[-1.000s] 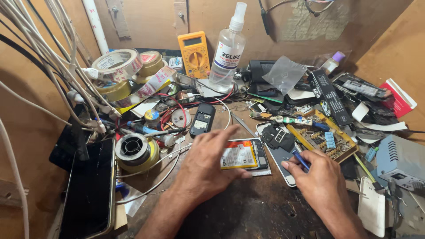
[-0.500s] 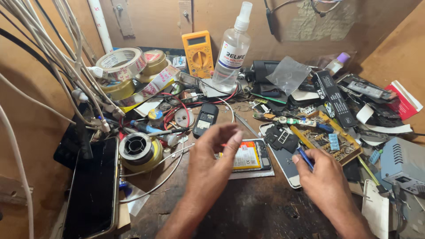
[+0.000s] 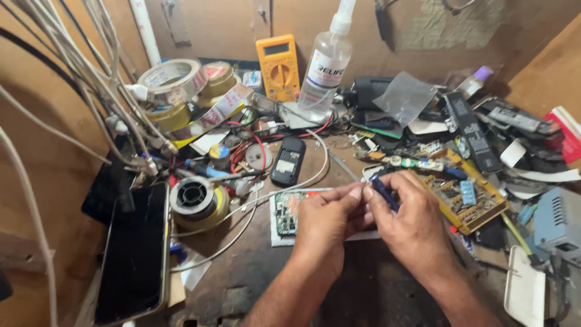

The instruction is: The person works on a disassembled smartphone at a cluttered repair bench, holding the phone body with one hand while using a blue pry tool with the other to work around the battery and internal components. They later switch to a screwdriver and continue manipulating the phone's internals and small parts on the bench.

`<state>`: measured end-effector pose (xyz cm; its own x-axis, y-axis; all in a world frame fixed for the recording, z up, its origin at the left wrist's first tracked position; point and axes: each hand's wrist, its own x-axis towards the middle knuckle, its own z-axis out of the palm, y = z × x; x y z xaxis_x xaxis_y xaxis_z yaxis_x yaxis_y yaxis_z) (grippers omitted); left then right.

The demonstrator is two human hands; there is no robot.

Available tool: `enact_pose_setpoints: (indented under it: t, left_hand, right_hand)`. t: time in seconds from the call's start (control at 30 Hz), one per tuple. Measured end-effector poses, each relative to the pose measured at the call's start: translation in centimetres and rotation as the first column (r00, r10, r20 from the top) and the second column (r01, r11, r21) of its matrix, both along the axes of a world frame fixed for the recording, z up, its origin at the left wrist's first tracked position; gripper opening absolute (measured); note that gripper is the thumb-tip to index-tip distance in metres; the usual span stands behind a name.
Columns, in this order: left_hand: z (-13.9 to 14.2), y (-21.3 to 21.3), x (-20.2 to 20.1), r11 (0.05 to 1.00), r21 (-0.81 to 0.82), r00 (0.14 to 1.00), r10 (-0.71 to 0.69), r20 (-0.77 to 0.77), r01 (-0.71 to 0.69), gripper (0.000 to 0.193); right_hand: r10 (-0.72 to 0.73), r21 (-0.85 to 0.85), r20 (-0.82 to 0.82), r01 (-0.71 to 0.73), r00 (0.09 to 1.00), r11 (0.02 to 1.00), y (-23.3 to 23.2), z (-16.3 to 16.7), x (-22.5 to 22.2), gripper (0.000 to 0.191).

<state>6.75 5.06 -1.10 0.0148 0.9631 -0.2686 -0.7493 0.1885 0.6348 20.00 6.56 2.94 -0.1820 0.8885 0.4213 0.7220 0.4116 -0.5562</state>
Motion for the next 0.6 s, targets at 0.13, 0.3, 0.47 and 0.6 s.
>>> enact_pose_setpoints:
  t: [0.13, 0.3, 0.47, 0.6]
  left_hand:
    - [-0.4, -0.5, -0.1, 0.997, -0.035, 0.998, 0.066, -0.006, -0.067, 0.021]
    - [-1.1, -0.1, 0.5, 0.985, 0.06, 0.987, 0.158, 0.017, -0.159, 0.017]
    - [-1.5, 0.3, 1.3, 0.98, -0.084, 0.982, 0.182, 0.048, -0.178, 0.018]
    - [-1.3, 0.4, 1.5, 0.974, -0.068, 0.975, 0.218, 0.044, -0.214, 0.018]
  right_hand:
    - [0.033, -0.081, -0.12, -0.043, 0.992, 0.996, -0.6, 0.3, -0.8, 0.019]
    - [0.093, 0.239, 0.002, -0.091, 0.996, 0.967, -0.5, 0.3, -1.2, 0.021]
    - [0.004, -0.015, -0.144, -0.006, 0.99, 1.0, -1.6, 0.5, -1.2, 0.017]
    - [-0.001, -0.089, -0.246, -0.021, 0.969, 0.996, -2.4, 0.7, -1.5, 0.016]
